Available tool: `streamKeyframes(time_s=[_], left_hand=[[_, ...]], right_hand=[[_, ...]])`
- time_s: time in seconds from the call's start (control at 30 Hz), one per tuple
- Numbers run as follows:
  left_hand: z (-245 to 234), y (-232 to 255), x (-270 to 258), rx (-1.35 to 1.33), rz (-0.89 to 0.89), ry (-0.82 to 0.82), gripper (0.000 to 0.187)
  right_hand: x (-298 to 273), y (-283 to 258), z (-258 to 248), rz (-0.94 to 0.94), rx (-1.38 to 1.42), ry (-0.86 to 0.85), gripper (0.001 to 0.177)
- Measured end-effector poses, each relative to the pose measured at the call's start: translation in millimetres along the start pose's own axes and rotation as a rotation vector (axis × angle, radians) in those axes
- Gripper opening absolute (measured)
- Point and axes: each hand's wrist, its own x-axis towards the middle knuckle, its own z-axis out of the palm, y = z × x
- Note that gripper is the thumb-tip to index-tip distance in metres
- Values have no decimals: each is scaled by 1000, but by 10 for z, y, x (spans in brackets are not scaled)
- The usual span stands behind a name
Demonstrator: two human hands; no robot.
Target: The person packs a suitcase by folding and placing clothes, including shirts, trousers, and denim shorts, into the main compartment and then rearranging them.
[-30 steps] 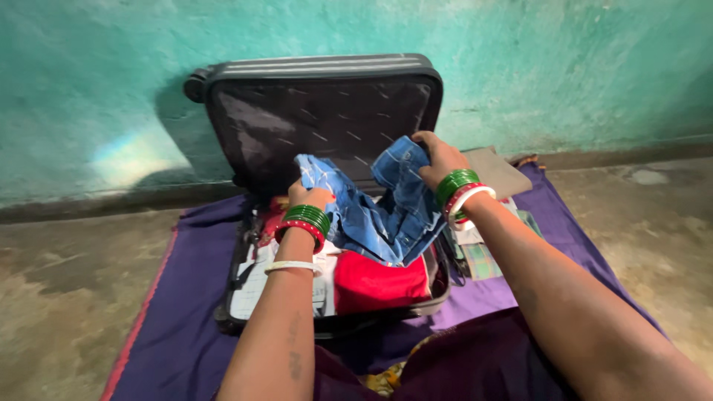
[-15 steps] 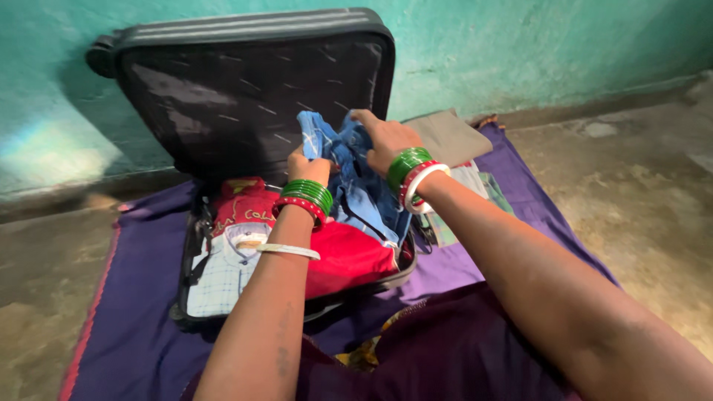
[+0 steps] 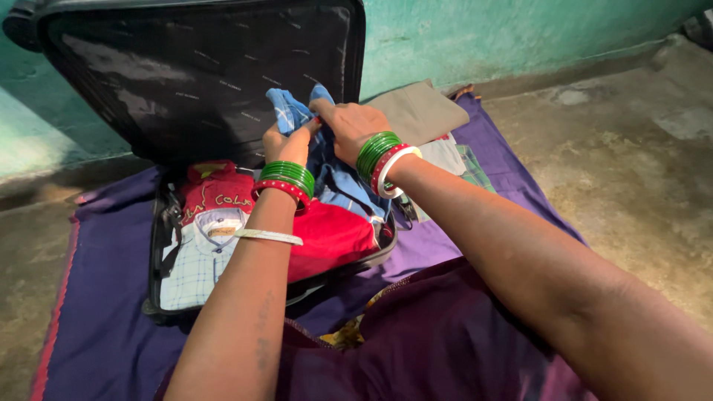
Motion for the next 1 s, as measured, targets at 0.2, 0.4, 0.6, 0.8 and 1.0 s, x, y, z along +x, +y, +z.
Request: streamKeyframes(time_s=[0.2, 0.4, 0.6, 0.8, 1.0], left_hand=[[5, -51, 86, -83, -19, 27, 26], [-10, -83, 53, -66, -27, 33, 32], [-21, 6, 10, -88, -10, 54, 31], [-144, 355, -259, 126, -81, 135, 30], [-216, 436, -265, 1, -48, 224, 29]], right_hand=[[-27, -123, 21, -23, -37, -40, 55], [-51, -165, -74, -25, 143, -27, 59], [-32, -248, -218, 28, 256, -52, 59], [32, -280, -158, 27, 442, 87, 52], [122, -382, -168, 292, 790, -32, 52]])
